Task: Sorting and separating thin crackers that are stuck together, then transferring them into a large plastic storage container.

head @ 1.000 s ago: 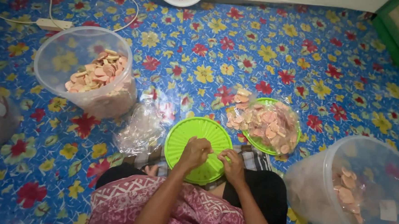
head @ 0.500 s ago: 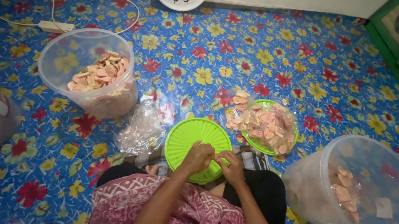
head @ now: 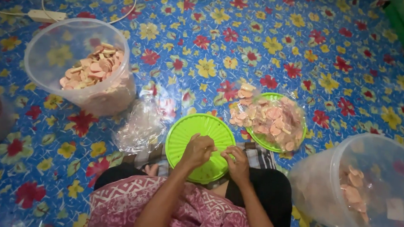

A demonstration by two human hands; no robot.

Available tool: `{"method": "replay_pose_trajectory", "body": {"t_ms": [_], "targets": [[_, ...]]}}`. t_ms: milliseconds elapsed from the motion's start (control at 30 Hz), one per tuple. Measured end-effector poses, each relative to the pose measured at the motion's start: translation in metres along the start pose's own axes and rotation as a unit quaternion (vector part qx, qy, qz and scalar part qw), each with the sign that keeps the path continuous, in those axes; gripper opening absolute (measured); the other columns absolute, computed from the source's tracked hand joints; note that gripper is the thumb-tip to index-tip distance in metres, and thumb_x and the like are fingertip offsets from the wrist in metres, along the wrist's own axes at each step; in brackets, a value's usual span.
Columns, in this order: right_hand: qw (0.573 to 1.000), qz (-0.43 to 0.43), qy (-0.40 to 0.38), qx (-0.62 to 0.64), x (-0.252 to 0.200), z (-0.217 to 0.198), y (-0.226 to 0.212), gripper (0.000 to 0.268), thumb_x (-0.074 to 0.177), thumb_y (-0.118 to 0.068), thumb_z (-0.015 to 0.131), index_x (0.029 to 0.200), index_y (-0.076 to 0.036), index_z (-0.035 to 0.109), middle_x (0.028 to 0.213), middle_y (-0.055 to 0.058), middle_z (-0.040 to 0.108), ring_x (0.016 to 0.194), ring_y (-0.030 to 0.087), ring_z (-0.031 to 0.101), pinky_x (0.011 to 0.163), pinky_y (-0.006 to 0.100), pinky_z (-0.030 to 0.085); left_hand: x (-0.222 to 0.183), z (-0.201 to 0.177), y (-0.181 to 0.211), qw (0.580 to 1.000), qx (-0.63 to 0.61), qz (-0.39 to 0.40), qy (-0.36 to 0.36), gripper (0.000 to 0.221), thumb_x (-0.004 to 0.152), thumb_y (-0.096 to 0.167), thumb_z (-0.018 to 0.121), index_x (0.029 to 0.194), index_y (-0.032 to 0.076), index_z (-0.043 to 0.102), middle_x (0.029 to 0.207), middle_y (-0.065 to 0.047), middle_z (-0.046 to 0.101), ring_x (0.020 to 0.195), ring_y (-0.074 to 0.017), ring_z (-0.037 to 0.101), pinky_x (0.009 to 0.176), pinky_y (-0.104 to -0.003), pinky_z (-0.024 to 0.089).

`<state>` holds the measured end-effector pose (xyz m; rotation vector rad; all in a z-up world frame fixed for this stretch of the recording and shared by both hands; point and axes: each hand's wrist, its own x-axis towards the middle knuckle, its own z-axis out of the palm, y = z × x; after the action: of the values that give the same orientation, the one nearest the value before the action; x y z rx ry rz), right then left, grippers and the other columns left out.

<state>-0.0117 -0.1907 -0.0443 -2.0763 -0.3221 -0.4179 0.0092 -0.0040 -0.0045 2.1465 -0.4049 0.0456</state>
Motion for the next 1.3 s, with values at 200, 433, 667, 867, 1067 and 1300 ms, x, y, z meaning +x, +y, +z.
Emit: {"method": "replay_pose_trajectory", "body": {"t_ms": [200,433,667,867,1067,1300], "targets": [[0.999,0.023,0.008,0.028,0.004,0.0,-0.005,0.006,0.075,-0.014,0.073,0.076,-0.009,0.069,0.077,0.006,0.066,0.086,0.028,0.064,0.082,0.037,0.048,0.003,0.0,-0.003,1.0,0.001,-0.006,0.011,0.013,0.085,0.019,0.062,0.072,0.015,0.062,0.07,-0.003,0.063,0.076,-0.0225,0.065,0.103,-0.055,0.029],[0.996,0.053,0.021,0.063,0.005,0.001,0.001,0.004,0.076,-0.012,0.073,0.076,-0.009,0.07,0.075,0.005,0.065,0.084,0.024,0.065,0.08,0.035,0.049,0.003,0.002,-0.007,1.0,-0.018,-0.004,0.017,0.016,0.086,0.024,0.061,0.074,0.014,0.061,0.069,-0.003,0.062,0.074,-0.0234,0.065,0.101,-0.057,0.03],[0.996,0.079,0.027,0.043,0.0,-0.004,-0.01,0.004,0.078,-0.013,0.072,0.078,-0.01,0.071,0.075,0.005,0.066,0.079,0.022,0.066,0.075,0.031,0.05,0.002,-0.02,0.015,0.997,-0.035,-0.053,0.042,0.021,0.092,0.026,0.054,0.1,0.01,0.063,0.089,-0.01,0.062,0.08,-0.0274,0.066,0.088,-0.049,0.044],[0.997,0.075,0.027,0.019,-0.001,-0.021,-0.035,0.005,0.079,-0.015,0.07,0.081,-0.01,0.071,0.077,0.007,0.066,0.081,0.024,0.066,0.075,0.034,0.05,-0.004,-0.011,-0.002,0.993,-0.005,-0.068,0.1,0.03,0.09,0.029,0.057,0.11,0.007,0.059,0.098,-0.012,0.057,0.081,-0.031,0.065,0.081,-0.049,0.048],[0.985,0.095,0.147,0.015,0.005,-0.083,-0.067,0.005,0.082,-0.004,0.067,0.086,-0.005,0.068,0.082,0.013,0.066,0.082,0.023,0.063,0.079,0.036,0.048,-0.007,-0.01,-0.007,0.993,-0.012,-0.079,0.091,0.028,0.089,0.027,0.058,0.11,0.008,0.059,0.1,-0.009,0.055,0.08,-0.0313,0.066,0.072,-0.044,0.053],[0.949,0.004,0.298,-0.099,0.001,-0.228,-0.098,0.014,0.095,0.014,0.053,0.104,0.003,0.054,0.089,0.01,0.057,0.074,0.017,0.052,0.072,0.028,0.048,-0.013,-0.004,-0.005,0.985,-0.036,-0.046,0.165,0.024,0.077,0.01,0.063,0.1,0.01,0.06,0.095,-0.005,0.056,0.068,-0.0231,0.06,0.066,-0.034,0.049]]}}
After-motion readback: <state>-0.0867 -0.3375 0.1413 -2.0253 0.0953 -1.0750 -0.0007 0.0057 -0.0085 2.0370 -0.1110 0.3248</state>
